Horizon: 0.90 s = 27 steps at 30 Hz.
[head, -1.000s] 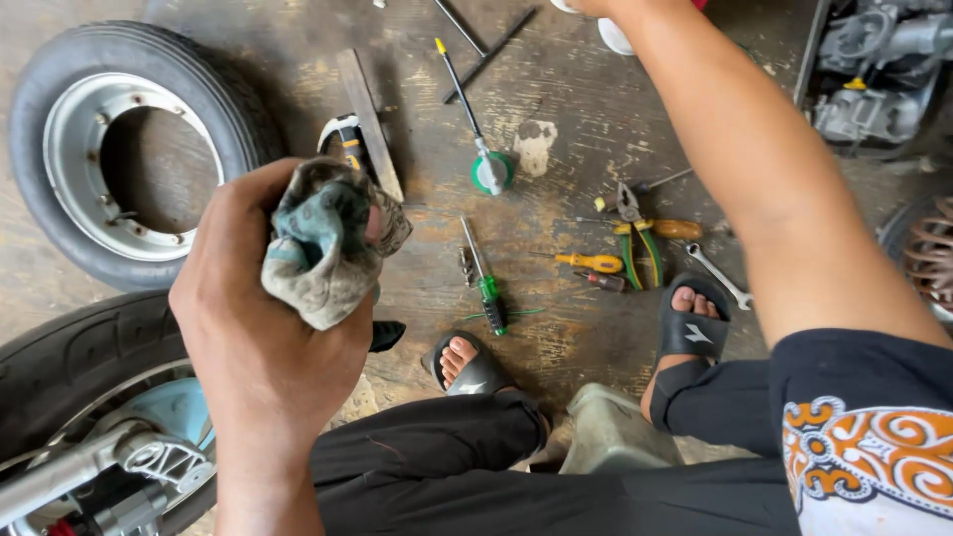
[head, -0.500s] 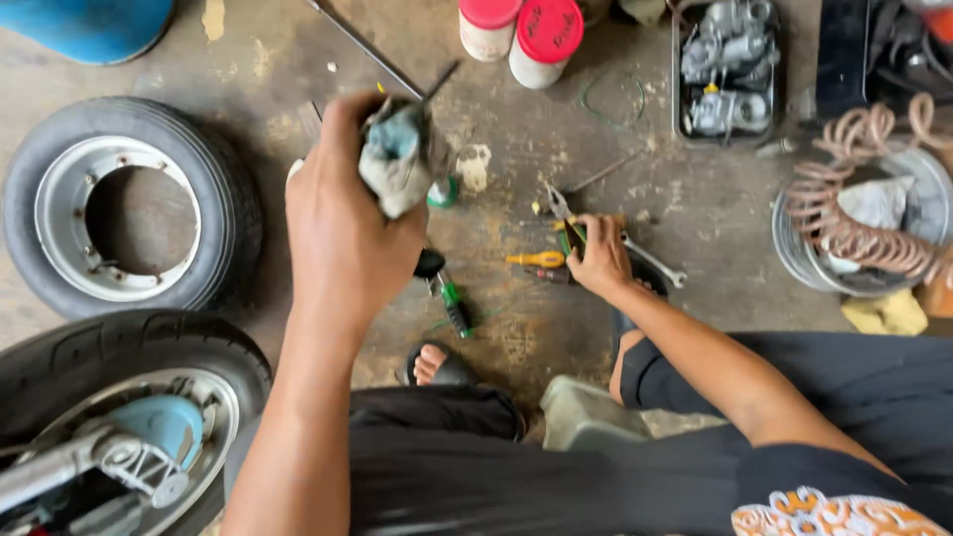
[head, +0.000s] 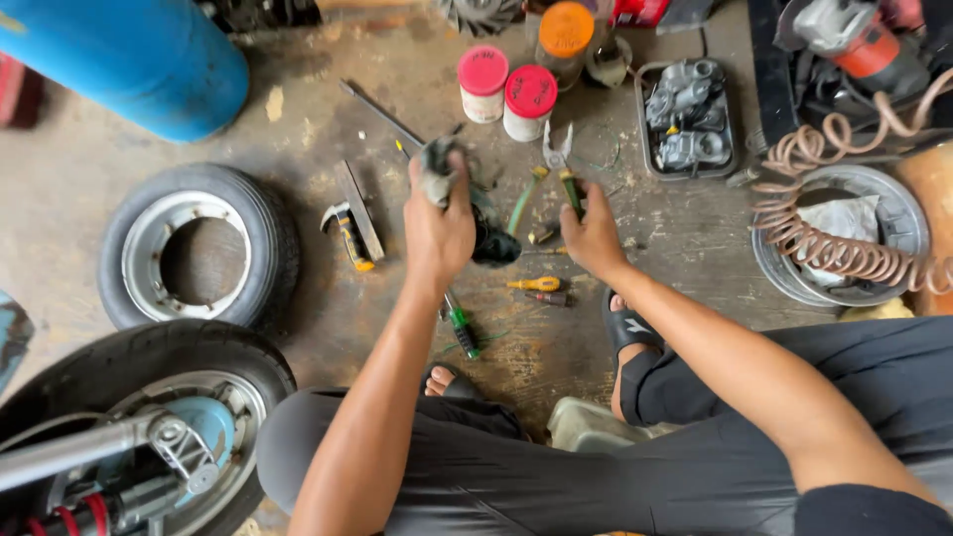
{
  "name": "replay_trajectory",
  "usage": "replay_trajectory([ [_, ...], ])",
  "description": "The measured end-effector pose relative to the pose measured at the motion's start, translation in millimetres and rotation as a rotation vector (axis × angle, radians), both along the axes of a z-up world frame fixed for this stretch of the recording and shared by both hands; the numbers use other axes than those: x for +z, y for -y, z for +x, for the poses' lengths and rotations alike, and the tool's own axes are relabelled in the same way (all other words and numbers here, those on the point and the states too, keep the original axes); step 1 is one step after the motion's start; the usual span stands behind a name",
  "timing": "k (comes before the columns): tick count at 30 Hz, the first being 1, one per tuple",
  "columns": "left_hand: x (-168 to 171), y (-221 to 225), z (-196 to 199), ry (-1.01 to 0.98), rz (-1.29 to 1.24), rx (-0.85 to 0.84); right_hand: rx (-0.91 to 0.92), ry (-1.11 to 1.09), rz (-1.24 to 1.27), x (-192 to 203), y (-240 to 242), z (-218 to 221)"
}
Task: Disassembling and cleaning a motorcycle carburetor using tools and a rag
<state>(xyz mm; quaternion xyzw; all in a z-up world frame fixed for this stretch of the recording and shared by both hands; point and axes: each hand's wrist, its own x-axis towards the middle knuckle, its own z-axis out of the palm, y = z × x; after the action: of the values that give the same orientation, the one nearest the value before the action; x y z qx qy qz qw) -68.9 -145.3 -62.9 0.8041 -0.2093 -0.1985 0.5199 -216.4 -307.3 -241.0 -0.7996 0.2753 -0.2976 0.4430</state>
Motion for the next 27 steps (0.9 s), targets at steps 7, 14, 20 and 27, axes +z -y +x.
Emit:
replay_trajectory([
  [7, -17, 23, -48, -0.029, -0.3, -0.168, 0.003, 0.105, 0.012, 139, -52, 7],
  [14, -50, 19, -58, 0.135, -0.372, -0.044, 0.108, 0.11, -0.177, 147, -70, -3],
  [20, -46, 0, -42, 0.148, -0.342, -0.169, 0.264, 0.209, -0.137, 120, -46, -10],
  [27, -7, -14, -41, -0.226, -0.501, -0.488, 0.328, 0.276, -0.21, 118, -10, -15],
])
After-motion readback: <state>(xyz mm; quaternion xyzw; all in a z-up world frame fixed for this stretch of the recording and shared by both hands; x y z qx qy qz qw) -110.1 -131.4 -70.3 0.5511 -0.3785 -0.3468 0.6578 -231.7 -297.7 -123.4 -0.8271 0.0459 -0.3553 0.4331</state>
